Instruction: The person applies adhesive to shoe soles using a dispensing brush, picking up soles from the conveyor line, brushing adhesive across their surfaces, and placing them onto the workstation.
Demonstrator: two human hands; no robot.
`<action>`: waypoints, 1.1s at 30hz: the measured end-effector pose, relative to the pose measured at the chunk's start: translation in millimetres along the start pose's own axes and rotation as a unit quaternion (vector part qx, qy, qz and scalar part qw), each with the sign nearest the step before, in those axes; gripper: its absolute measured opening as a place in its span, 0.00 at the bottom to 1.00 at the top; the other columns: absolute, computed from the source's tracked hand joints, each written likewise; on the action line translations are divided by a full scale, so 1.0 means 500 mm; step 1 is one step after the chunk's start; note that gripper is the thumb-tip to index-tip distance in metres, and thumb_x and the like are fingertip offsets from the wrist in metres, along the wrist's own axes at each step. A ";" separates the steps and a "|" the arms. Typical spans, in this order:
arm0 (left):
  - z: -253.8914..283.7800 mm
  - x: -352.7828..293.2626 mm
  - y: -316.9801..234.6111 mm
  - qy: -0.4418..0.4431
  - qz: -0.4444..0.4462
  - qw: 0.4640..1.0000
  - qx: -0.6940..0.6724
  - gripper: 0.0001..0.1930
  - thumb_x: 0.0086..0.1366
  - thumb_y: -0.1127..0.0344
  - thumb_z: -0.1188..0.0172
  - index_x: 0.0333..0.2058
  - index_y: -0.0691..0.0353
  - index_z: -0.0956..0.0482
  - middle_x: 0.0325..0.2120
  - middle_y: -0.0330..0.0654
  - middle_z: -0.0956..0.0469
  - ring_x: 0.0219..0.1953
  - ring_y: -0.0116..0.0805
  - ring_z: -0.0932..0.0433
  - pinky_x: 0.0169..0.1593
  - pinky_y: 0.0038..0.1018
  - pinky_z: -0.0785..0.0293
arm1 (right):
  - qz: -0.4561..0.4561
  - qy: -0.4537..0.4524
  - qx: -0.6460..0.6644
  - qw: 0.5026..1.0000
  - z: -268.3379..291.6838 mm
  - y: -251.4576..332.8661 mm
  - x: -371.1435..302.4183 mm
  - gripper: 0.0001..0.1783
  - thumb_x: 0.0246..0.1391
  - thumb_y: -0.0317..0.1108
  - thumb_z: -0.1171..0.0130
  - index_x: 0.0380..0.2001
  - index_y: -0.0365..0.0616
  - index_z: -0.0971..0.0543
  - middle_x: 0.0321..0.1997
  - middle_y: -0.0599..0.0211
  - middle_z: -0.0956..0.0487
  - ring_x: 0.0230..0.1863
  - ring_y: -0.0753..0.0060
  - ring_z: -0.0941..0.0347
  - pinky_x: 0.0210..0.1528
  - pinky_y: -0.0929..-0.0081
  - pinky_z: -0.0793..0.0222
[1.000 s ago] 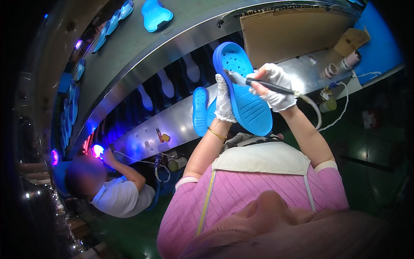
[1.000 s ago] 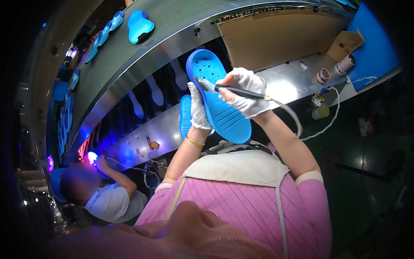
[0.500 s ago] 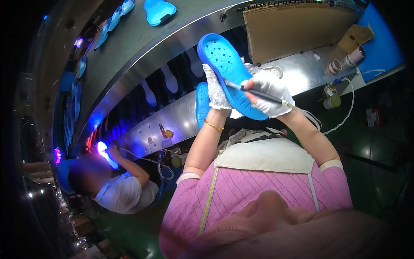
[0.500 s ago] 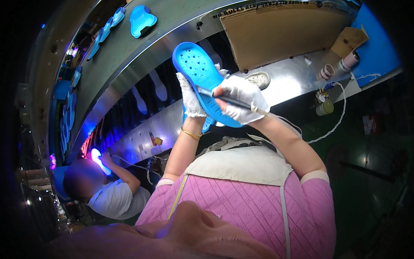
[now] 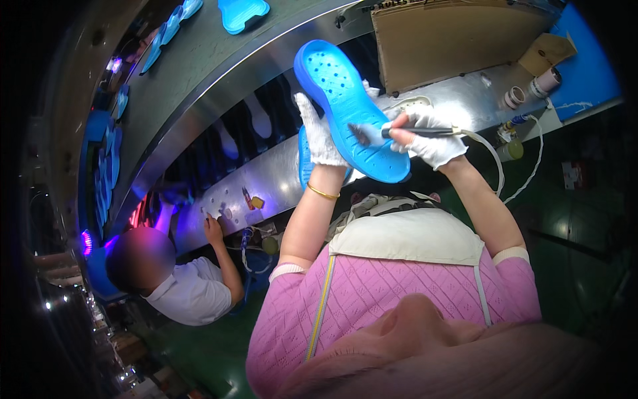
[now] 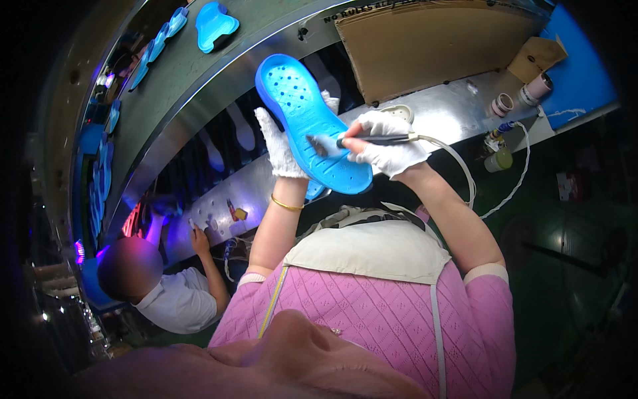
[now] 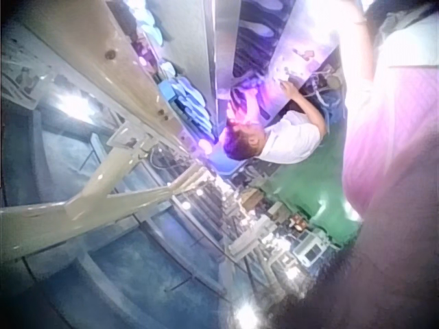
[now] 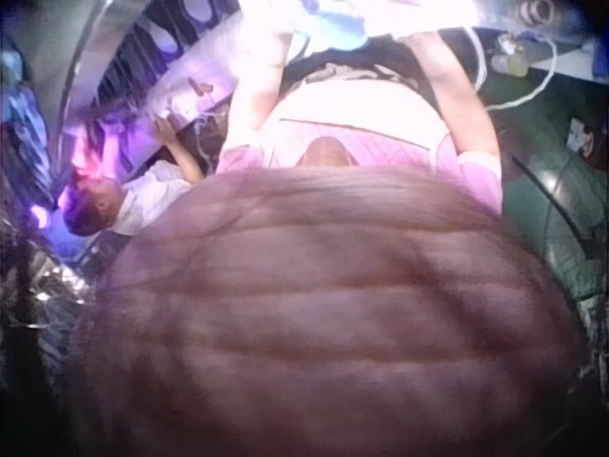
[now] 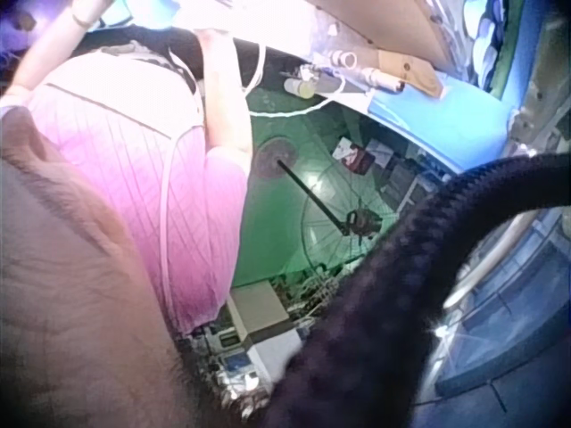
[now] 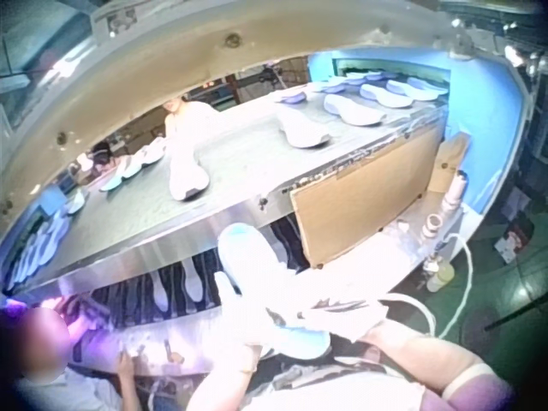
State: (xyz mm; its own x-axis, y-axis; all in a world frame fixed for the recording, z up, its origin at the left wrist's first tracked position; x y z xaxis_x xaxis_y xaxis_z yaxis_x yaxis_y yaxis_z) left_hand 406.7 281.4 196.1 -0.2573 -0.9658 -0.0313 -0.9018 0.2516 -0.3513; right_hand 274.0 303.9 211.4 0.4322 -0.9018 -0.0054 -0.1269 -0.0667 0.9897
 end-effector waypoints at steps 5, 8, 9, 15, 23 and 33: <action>-0.051 -0.046 0.054 0.073 -0.001 0.997 0.038 0.55 0.54 0.21 0.59 0.66 0.63 0.51 0.63 0.55 0.43 0.62 0.53 0.38 0.64 0.45 0.41 | 0.122 -0.049 0.000 0.991 0.041 0.062 0.003 0.07 0.53 0.28 0.37 0.35 0.39 0.22 0.32 0.65 0.20 0.31 0.79 0.24 0.35 0.81 0.27; -0.032 -0.033 0.055 0.031 0.000 0.994 0.109 0.52 0.56 0.23 0.60 0.65 0.62 0.48 0.61 0.55 0.40 0.59 0.54 0.35 0.63 0.46 0.38 | 0.188 -0.040 0.027 0.981 0.016 0.075 -0.018 0.05 0.53 0.23 0.39 0.34 0.39 0.24 0.34 0.64 0.22 0.31 0.79 0.25 0.35 0.80 0.28; -0.025 -0.023 0.049 0.016 0.001 0.992 0.129 0.51 0.56 0.23 0.59 0.65 0.60 0.48 0.61 0.54 0.39 0.59 0.54 0.34 0.62 0.47 0.37 | 0.224 -0.015 -0.061 0.973 -0.008 0.082 -0.026 0.06 0.52 0.21 0.40 0.34 0.39 0.26 0.33 0.64 0.22 0.31 0.79 0.25 0.35 0.80 0.28; -0.067 0.003 0.011 0.111 -0.069 0.986 0.099 0.51 0.55 0.23 0.58 0.67 0.57 0.49 0.63 0.54 0.42 0.62 0.53 0.38 0.65 0.48 0.42 | 0.171 -0.052 -0.041 0.983 -0.009 0.059 -0.027 0.03 0.54 0.22 0.41 0.32 0.39 0.24 0.32 0.65 0.21 0.33 0.78 0.25 0.36 0.79 0.29; -0.093 0.011 -0.008 0.139 -0.081 0.986 0.037 0.49 0.56 0.29 0.50 0.67 0.58 0.50 0.63 0.56 0.44 0.62 0.56 0.39 0.66 0.49 0.43 | 0.076 0.028 0.070 0.994 -0.056 0.032 -0.011 0.05 0.52 0.25 0.38 0.32 0.37 0.23 0.31 0.64 0.21 0.28 0.79 0.26 0.34 0.82 0.30; -0.095 0.015 -0.037 0.163 -0.060 0.983 0.058 0.48 0.56 0.31 0.49 0.66 0.58 0.48 0.63 0.57 0.43 0.63 0.52 0.39 0.65 0.44 0.40 | 0.088 0.084 0.004 0.993 -0.044 0.029 -0.001 0.05 0.50 0.22 0.38 0.31 0.39 0.23 0.37 0.62 0.21 0.33 0.77 0.25 0.40 0.79 0.28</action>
State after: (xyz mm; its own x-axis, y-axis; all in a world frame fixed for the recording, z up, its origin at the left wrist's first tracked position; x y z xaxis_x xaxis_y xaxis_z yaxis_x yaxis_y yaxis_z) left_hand 404.9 272.4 246.7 -0.2670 -0.9117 0.3122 -0.8917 0.1109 -0.4388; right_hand 291.4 312.8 228.8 0.5458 -0.8154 0.1928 -0.2213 0.0816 0.9718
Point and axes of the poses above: each hand's wrist, its own x-axis towards the middle knuckle, its own z-axis out of the back of the hand, y = z × x, the point moved 9 cm from there along x, towards the middle knuckle
